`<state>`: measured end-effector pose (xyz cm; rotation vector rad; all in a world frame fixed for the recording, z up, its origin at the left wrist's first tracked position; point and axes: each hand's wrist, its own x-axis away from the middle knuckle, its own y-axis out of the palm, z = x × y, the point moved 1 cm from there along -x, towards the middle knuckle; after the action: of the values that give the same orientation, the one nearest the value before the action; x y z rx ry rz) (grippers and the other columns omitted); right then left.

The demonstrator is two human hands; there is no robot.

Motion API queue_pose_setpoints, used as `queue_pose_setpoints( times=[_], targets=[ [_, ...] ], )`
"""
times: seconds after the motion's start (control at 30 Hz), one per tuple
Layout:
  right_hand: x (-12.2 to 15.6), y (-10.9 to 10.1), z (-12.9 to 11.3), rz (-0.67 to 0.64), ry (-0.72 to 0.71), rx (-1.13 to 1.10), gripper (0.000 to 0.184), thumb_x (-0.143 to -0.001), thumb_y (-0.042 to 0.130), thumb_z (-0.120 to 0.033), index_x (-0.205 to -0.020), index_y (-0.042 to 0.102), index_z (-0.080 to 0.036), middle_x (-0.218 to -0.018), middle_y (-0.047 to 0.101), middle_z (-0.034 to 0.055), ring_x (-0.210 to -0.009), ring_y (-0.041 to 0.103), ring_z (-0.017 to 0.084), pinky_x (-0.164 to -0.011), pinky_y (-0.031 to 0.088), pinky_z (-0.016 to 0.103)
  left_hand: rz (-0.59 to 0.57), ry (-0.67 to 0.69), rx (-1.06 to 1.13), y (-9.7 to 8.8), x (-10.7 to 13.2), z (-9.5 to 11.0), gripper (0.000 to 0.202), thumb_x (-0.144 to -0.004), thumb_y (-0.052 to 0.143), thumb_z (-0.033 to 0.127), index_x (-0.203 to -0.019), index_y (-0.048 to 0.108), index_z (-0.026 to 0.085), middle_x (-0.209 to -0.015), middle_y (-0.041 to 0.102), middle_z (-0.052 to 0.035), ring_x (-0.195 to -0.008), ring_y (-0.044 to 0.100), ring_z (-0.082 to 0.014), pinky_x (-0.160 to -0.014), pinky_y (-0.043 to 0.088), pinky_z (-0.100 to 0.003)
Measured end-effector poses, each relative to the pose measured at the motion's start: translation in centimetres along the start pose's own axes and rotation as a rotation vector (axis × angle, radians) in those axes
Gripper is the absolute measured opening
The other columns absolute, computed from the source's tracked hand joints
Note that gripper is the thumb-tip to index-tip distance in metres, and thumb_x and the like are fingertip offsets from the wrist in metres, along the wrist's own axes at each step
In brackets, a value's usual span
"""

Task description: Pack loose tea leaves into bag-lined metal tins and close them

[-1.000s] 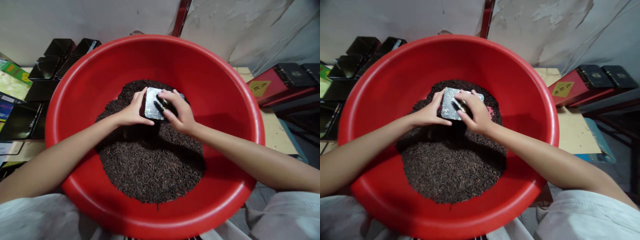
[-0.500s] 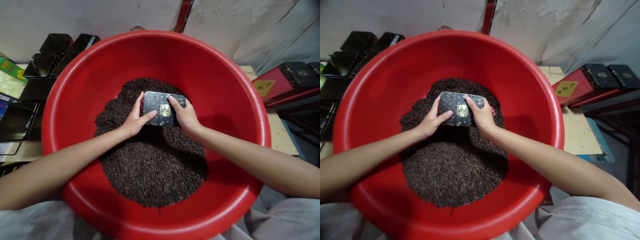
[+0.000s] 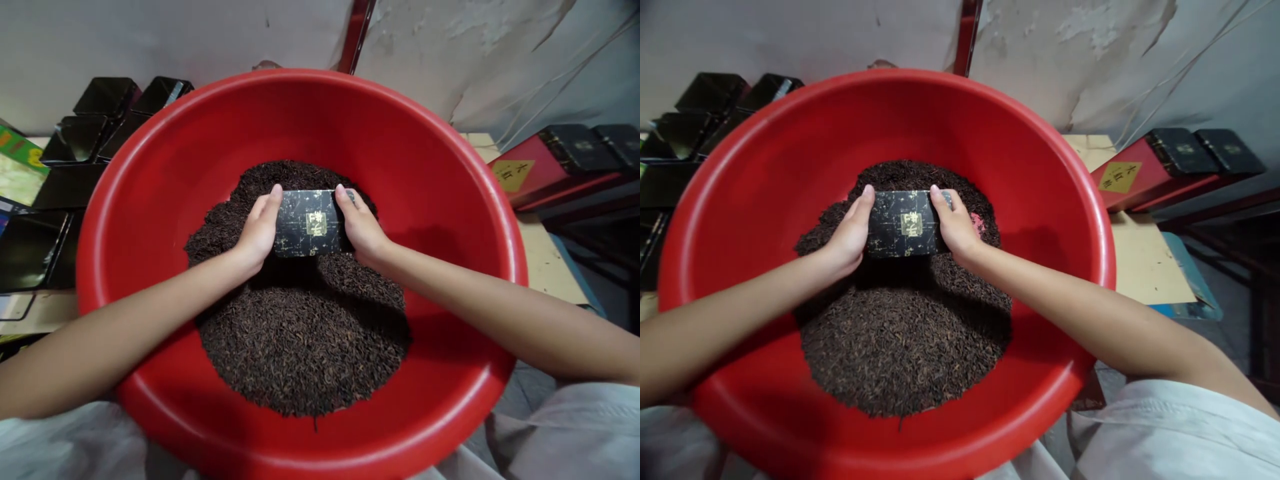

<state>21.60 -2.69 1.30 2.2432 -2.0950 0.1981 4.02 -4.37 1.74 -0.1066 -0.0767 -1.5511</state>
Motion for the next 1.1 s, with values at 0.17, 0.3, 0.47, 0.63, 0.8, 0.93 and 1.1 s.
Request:
queue_pose_setpoints(
  times=[0.17, 0.3, 0.47, 0.63, 0.8, 0.93, 1.1],
  targets=[
    [0.2, -0.3, 0.1, -0.055, -0.006, 0.025, 0.06, -0.071, 0.048, -0.081, -0.094, 0.045, -0.025, -0.094, 0.057, 0.0043, -0.097, 0.057, 0.023, -0.09, 0.049, 0.041, 0.105, 0.087, -0.084, 0.1, 0.0, 0.0, 0.062, -0.076, 0.048, 0.081, -0.084, 0.058, 0.02, -0.085, 0.064, -0.0061, -0.098, 0.061, -0.0278, -0.092, 0.05, -0.042],
    [-1.1, -1.4, -0.2, -0.458, -0.083, 0.105, 0.105, -0.044, 0.073, -0.077, -0.126, 0.034, -0.024, -0.131, 0.05, 0.0144, -0.125, 0.048, 0.032, -0.105, 0.042, 0.049, 0.038, 0.038, -0.053, -1.3, -1.7, 0.4, 0.069, -0.074, 0.049, 0.082, -0.096, 0.062, 0.019, -0.09, 0.067, -0.0095, -0.102, 0.063, -0.0314, -0.092, 0.051, -0.047],
    [-2.1, -1.7, 0.4, -0.487, -0.428, 0.483, 0.125, -0.04, 0.084, -0.058, -0.139, 0.019, -0.018, -0.145, 0.033, 0.0205, -0.14, 0.03, 0.036, -0.117, 0.025, 0.055, -0.071, -0.055, -0.061, -3.3, -3.6, 0.2, 0.074, -0.071, 0.05, 0.083, -0.102, 0.066, 0.018, -0.096, 0.071, -0.013, -0.105, 0.065, -0.0345, -0.095, 0.051, -0.051],
    [-0.9, -0.1, 1.5, -0.344, -0.49, 0.38, 0.112, -0.05, 0.08, -0.049, -0.136, 0.018, -0.013, -0.135, 0.045, 0.0231, -0.129, 0.046, 0.033, -0.11, 0.038, 0.05, -0.103, -0.059, -0.177, -4.3, -4.4, 1.1, 0.075, -0.07, 0.048, 0.086, -0.094, 0.069, 0.019, -0.095, 0.072, -0.0133, -0.103, 0.064, -0.0366, -0.094, 0.05, -0.054],
    [0.6, 0.4, -0.4, -0.193, -0.479, 0.165, 0.113, -0.048, 0.081, -0.05, -0.136, 0.02, -0.016, -0.142, 0.039, 0.0211, -0.128, 0.046, 0.031, -0.107, 0.043, 0.047, 0.081, 0.3, -0.563, -5.4, -2.9, 6.5, 0.053, -0.078, 0.058, 0.061, -0.106, 0.064, 0.017, -0.121, 0.064, -0.0138, -0.117, 0.055, -0.0331, -0.109, 0.037, -0.053],
    [0.6, -1.9, -4.0, -0.018, -0.501, 0.066, 0.119, -0.041, 0.086, -0.051, -0.136, 0.024, -0.015, -0.138, 0.044, 0.019, -0.13, 0.043, 0.033, -0.114, 0.034, 0.048, -0.004, 0.314, -0.736, -5.8, -0.9, 9.0, 0.054, -0.081, 0.049, 0.05, -0.118, 0.057, 0.012, -0.12, 0.062, -0.0142, -0.115, 0.057, -0.0312, -0.106, 0.04, -0.054],
    [1.5, -9.8, -7.8, 0.37, -0.669, 0.075, 0.122, -0.045, 0.082, -0.065, -0.142, 0.019, -0.027, -0.141, 0.044, 0.0078, -0.135, 0.04, 0.027, -0.116, 0.035, 0.046, -0.362, 0.099, -0.896, -4.2, 1.0, 8.3, 0.068, -0.07, 0.047, 0.067, -0.113, 0.057, 0.015, -0.117, 0.064, -0.0115, -0.116, 0.056, -0.0327, -0.11, 0.034, -0.053]
  ],
)
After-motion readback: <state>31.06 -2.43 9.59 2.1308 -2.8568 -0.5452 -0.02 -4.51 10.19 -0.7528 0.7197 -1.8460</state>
